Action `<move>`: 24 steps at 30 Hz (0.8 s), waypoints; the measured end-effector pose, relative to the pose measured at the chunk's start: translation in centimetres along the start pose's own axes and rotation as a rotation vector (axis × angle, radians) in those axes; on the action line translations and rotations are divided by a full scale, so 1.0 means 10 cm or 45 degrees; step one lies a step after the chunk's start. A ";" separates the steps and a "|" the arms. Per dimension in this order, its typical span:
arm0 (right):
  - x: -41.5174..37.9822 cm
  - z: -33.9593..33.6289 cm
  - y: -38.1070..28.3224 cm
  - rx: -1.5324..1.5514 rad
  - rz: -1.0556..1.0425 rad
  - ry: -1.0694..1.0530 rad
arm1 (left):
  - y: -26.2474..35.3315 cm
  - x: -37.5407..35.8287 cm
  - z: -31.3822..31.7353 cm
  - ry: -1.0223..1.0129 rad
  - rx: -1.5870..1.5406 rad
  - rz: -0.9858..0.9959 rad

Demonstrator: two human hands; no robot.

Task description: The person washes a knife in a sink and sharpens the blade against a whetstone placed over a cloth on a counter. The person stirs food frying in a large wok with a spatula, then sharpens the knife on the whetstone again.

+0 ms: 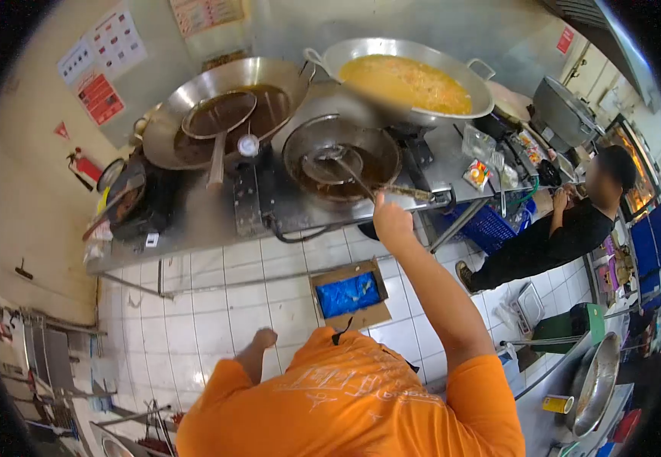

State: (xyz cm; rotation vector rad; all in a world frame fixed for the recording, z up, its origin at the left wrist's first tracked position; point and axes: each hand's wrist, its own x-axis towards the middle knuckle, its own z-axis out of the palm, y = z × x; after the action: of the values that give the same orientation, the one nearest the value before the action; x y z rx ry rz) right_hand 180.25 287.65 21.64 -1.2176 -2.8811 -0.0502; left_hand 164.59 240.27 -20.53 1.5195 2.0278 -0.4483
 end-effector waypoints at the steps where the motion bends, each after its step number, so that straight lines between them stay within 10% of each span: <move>1: 0.03 -0.07 0.06 0.038 -0.021 -0.051 | 0.05 -0.08 0.02 0.091 -0.012 0.035; 13: -1.52 -2.51 1.12 0.314 -0.018 0.256 | 0.61 0.00 -0.56 0.054 -0.367 0.324; 15: -1.57 -2.81 1.29 0.226 0.022 0.331 | 0.72 0.21 -0.67 0.109 -0.810 0.061; 24: -0.02 -4.07 2.15 -0.193 -0.408 0.046 | 1.01 0.25 -0.87 0.164 -1.546 -0.362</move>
State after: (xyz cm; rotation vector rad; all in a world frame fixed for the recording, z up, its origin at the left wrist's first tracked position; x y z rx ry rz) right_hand 195.78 301.06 62.86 -0.7472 -3.0552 -0.2944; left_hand 171.65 250.22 -14.55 0.5106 1.9506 0.7103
